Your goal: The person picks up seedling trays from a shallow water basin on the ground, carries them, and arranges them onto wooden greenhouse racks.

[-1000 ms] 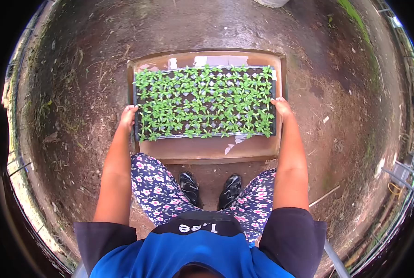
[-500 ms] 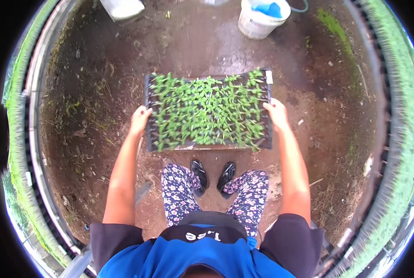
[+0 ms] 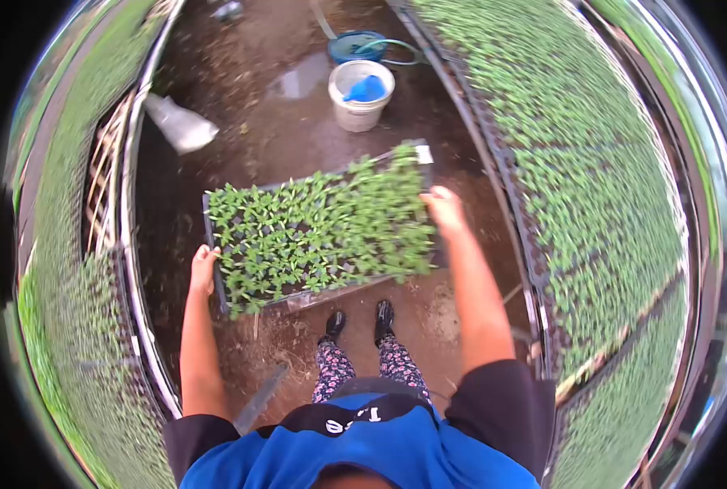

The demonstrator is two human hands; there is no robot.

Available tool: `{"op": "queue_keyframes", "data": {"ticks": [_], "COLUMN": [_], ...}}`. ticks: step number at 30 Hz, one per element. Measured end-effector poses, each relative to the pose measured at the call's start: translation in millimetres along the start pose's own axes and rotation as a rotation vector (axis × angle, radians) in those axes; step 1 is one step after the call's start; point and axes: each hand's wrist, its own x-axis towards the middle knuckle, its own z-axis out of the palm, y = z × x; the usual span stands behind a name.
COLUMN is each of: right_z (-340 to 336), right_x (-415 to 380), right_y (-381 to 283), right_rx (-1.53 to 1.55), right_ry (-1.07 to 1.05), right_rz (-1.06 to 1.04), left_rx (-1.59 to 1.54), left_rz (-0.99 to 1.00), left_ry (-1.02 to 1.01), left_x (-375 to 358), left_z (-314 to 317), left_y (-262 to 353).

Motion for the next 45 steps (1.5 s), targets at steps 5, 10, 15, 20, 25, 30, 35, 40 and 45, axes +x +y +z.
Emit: {"op": "queue_keyframes", "data": {"ticks": [5, 10, 15, 20, 25, 30, 35, 40, 45], "right_z": [103, -26, -53, -69, -31, 15, 40, 59, 45], "right_x": [-56, -189, -376, -594, -839, -1063, -1226, -1348, -1440], "right_y": [45, 66, 112, 206, 254, 242, 183, 181, 206], "right_rx": [-0.205, 0.100, 0.100, -0.112, -0.203, 0.058, -0.193, -0.153, -0.043], "right_ry": [0.368, 0.489, 0.707, 1.099, 1.604, 2.190, 2.582, 2.823, 3.033], "right_rz": [-0.142, -0.095, 0.046, 0.177, 0.517, 0.765, 0.972, 1.145, 1.162], "left_rx": [0.549, 0.429, 0.852, 0.818, 0.613, 0.469, 0.311, 0.237, 0.223], "left_rz": [0.466, 0.410, 0.330, 0.988, 1.194, 0.987, 0.763, 0.675, 0.523], "left_ry": [-0.015, -0.223, -0.446, -1.047, -1.396, -1.913, -2.261, -2.559, -2.820], "left_x": [37, -24, -144, -222, -485, -764, -1013, -1206, -1388], "left_z": [71, 88, 144, 288, 381, 398, 352, 334, 331], "left_y": [-56, -9, 44, -81, -158, -212, -219, -284, -358]}}
